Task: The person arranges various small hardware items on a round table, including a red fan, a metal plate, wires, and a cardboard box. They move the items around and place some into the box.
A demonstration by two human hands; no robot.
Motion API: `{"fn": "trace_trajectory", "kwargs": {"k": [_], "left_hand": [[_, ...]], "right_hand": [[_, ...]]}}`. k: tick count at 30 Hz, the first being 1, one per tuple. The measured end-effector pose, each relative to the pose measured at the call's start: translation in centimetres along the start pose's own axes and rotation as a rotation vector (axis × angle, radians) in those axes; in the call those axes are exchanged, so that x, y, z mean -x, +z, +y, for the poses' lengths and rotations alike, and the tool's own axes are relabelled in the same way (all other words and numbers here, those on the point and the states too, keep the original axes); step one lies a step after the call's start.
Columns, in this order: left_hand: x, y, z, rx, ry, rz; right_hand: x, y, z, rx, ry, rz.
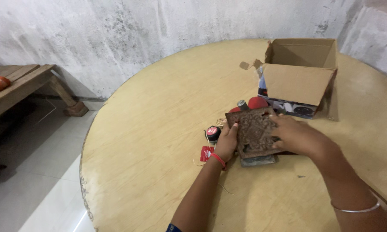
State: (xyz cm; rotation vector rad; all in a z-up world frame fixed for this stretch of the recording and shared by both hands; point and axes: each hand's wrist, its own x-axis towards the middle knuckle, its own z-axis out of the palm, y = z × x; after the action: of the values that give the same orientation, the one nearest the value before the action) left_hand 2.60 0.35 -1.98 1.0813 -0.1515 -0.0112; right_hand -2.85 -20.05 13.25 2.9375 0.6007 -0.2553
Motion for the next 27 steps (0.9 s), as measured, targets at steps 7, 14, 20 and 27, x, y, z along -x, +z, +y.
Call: {"fn": "trace_trajectory", "kwargs": {"k": [7, 14, 20, 27], "left_hand": [[0.3, -0.2, 0.1, 0.059, 0.043, -0.054], [0.2, 0.0, 0.3, 0.052, 0.015, -0.020], [0.2, -0.3, 0.0, -0.021, 0.087, -0.027], [-0.3, -0.3, 0.2, -0.057, 0.046, -0.020]], "right_hand": [[-4.3, 4.2, -1.9, 0.018, -0.131, 0.160], [-6.4, 6.7, -0.6, -0.057, -0.117, 0.445], [-5.7, 6.4, -2.8, 0.041, -0.220, 0.460], [-4.7, 5.3, -3.9, -0.071, -0.213, 0.472]]}}
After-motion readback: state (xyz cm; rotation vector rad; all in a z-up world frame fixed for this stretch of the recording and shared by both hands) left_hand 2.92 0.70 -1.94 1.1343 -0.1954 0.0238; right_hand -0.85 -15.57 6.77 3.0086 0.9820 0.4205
